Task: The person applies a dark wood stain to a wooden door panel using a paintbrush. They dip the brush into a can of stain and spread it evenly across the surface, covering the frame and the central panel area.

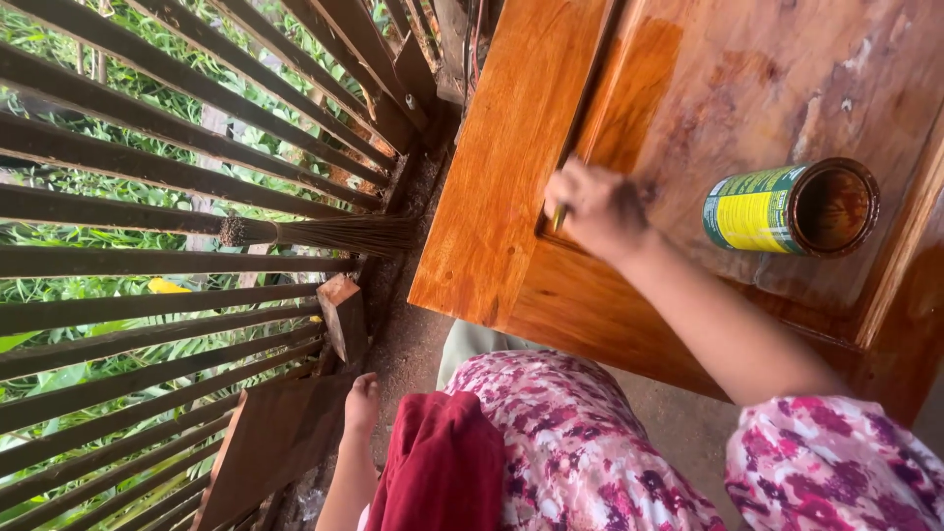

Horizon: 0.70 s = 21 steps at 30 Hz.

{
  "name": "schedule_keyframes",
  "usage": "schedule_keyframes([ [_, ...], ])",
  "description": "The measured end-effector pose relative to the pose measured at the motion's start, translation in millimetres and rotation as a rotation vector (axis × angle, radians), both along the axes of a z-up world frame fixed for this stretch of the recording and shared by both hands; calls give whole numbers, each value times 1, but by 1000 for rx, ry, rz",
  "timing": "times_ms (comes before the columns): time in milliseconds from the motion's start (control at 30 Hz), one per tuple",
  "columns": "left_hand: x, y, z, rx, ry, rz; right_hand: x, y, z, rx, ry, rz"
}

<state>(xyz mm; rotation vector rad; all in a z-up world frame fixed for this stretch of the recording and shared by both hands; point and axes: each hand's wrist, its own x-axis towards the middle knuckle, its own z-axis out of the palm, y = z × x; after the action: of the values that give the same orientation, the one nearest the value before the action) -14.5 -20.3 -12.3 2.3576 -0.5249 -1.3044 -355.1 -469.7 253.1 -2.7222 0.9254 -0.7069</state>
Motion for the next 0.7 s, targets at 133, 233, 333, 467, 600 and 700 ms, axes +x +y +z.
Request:
schedule_keyframes([
  [133,0,-2,1,-5,-13,-24,-11,31,21,67,47,72],
  [233,1,-10,6,19,7,-34,-25,39,47,143,23,186],
  [333,5,-19,8,20,0,-57,-49,36,55,227,101,299],
  [467,9,-32,12,-13,-19,-92,-78,33,71,279,199,351],
  [600,12,-37,9,-17,35,-57,-121,30,50,458,374,209],
  [700,14,-39,11,9,49,-54,-118,32,102,649,223,-169],
])
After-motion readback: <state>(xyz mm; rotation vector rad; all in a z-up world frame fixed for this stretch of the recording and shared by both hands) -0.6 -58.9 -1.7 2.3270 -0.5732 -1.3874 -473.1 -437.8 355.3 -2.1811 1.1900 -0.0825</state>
